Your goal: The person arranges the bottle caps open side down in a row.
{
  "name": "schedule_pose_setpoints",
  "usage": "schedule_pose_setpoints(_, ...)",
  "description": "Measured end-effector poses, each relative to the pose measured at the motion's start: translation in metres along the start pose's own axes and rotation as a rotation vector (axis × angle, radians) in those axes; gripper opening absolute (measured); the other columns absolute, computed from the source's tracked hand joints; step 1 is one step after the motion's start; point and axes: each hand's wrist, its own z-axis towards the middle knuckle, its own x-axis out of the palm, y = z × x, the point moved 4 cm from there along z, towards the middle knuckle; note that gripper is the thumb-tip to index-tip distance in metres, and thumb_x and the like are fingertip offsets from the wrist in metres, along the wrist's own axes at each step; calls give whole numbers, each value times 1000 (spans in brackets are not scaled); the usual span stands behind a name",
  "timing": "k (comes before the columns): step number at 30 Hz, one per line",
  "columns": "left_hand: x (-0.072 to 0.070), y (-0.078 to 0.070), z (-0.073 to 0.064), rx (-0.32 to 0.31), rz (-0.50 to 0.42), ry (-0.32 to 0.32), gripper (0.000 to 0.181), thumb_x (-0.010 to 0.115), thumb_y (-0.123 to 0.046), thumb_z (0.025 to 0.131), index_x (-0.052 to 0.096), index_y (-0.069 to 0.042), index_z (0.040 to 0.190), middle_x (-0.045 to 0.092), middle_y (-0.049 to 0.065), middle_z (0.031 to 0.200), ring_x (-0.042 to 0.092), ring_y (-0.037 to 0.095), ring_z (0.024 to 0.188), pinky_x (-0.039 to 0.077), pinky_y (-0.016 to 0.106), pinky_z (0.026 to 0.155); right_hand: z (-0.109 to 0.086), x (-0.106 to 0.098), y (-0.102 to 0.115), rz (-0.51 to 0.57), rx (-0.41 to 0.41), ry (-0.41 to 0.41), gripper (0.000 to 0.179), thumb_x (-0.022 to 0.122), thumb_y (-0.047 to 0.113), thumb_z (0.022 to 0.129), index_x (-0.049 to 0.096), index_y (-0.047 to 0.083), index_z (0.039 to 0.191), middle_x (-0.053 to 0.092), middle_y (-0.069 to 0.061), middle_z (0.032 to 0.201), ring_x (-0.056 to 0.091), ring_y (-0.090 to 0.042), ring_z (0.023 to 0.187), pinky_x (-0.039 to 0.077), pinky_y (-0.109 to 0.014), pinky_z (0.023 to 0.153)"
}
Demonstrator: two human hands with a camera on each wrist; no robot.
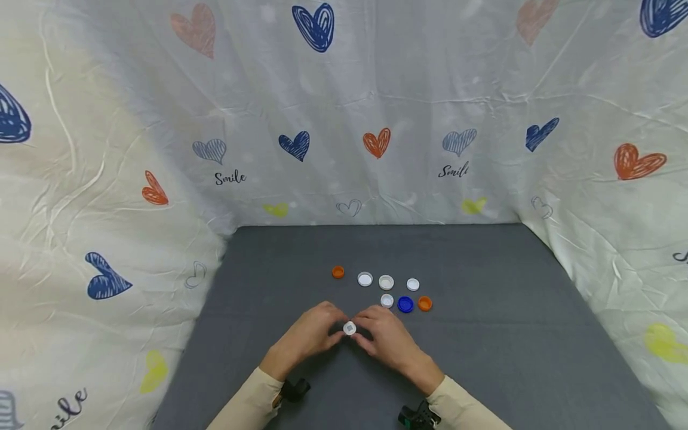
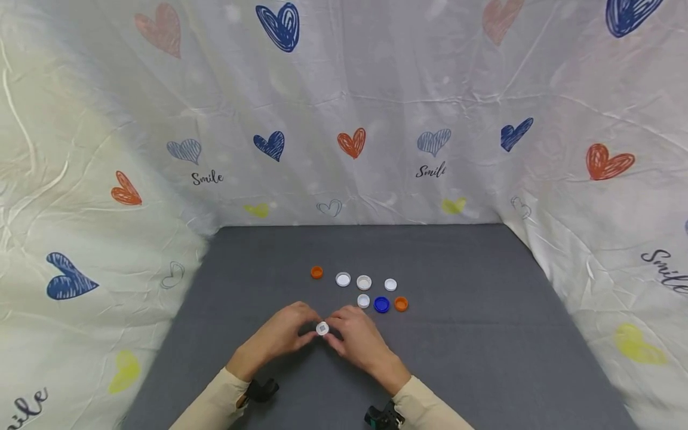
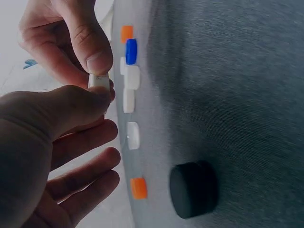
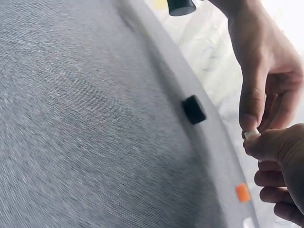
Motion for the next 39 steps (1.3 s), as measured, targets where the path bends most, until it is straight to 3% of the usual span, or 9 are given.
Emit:
schedule_pose_setpoints(16, 20, 10, -14, -42, 45, 70, 18, 82, -25, 84, 76, -20, 101, 72, -7, 99, 64, 16, 109, 54, 35, 94, -7, 29, 8, -23, 41, 82, 20, 79, 31, 85, 78, 17, 99, 71, 6, 99, 63, -13, 96, 52, -37, 87)
schedule_pose_setpoints(28, 31, 9, -20, -1, 135, 14, 19, 85, -28, 80, 79, -21, 97, 73, -3, 114, 61, 24, 117, 54, 39, 95, -10, 38, 13, -107, 27, 144, 26, 75, 35, 88, 78, 14, 104, 70, -2, 112, 63, -18, 105, 52, -41, 93)
schedule_pose_setpoints(39, 31, 14, -21, -62, 63, 60, 31, 80, -30, 84, 76, -19, 113, 68, 3, 127, 56, 29, 127, 50, 46, 102, -12, 38, 10, -101, 31, 156, 34, 76, 38, 87, 77, 11, 108, 71, -2, 114, 63, -20, 107, 51, -43, 95)
